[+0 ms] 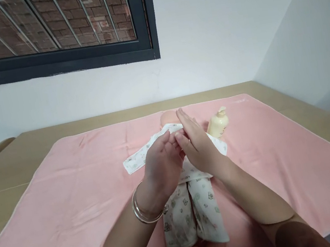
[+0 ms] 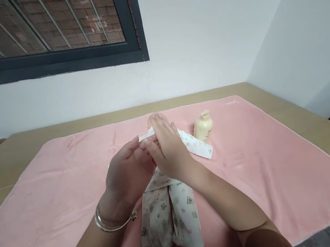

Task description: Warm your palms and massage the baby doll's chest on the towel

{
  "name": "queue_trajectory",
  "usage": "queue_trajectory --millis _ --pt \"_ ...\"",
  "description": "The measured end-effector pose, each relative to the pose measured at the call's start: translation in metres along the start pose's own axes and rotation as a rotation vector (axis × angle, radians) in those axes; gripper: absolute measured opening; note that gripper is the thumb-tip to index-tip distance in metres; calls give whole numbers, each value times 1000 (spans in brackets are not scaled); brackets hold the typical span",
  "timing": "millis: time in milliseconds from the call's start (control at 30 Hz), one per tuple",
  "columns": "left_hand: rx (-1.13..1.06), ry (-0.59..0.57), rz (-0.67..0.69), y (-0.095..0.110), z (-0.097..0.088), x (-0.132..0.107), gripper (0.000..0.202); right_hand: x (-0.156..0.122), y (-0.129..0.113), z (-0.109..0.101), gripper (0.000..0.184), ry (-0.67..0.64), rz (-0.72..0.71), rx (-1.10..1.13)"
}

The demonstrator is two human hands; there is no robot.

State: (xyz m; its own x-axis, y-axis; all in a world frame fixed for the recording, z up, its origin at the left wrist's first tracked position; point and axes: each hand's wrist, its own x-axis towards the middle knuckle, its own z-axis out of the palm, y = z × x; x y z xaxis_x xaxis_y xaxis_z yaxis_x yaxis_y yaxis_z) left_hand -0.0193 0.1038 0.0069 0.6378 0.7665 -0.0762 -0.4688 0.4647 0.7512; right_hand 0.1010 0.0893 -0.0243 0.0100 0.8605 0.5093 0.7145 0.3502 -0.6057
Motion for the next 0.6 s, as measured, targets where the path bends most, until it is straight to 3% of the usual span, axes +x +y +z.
queue_trajectory --millis 67,200,300,367,467,533,600 --pt "50 16 91 2 1 -6 42 -13 -11 6 63 1 -94 41" --pt "240 201 338 -9 -9 0 40 -34 -28 14 69 -147 -220 197" --pt "469 256 497 -33 -17 6 43 -39 -28 18 68 -180 -144 391" --pt "593 235 498 -53 -15 3 44 -35 -20 18 61 -97 24 495" --pt "576 94 379 -78 -5 -7 44 -26 -6 10 55 52 237 511" --pt "507 -15 294 -84 2 -14 43 -25 -3 1 55 103 249 452" --pt "365 -91 225 -79 6 -22 44 -29 -8 -6 57 120 175 349"
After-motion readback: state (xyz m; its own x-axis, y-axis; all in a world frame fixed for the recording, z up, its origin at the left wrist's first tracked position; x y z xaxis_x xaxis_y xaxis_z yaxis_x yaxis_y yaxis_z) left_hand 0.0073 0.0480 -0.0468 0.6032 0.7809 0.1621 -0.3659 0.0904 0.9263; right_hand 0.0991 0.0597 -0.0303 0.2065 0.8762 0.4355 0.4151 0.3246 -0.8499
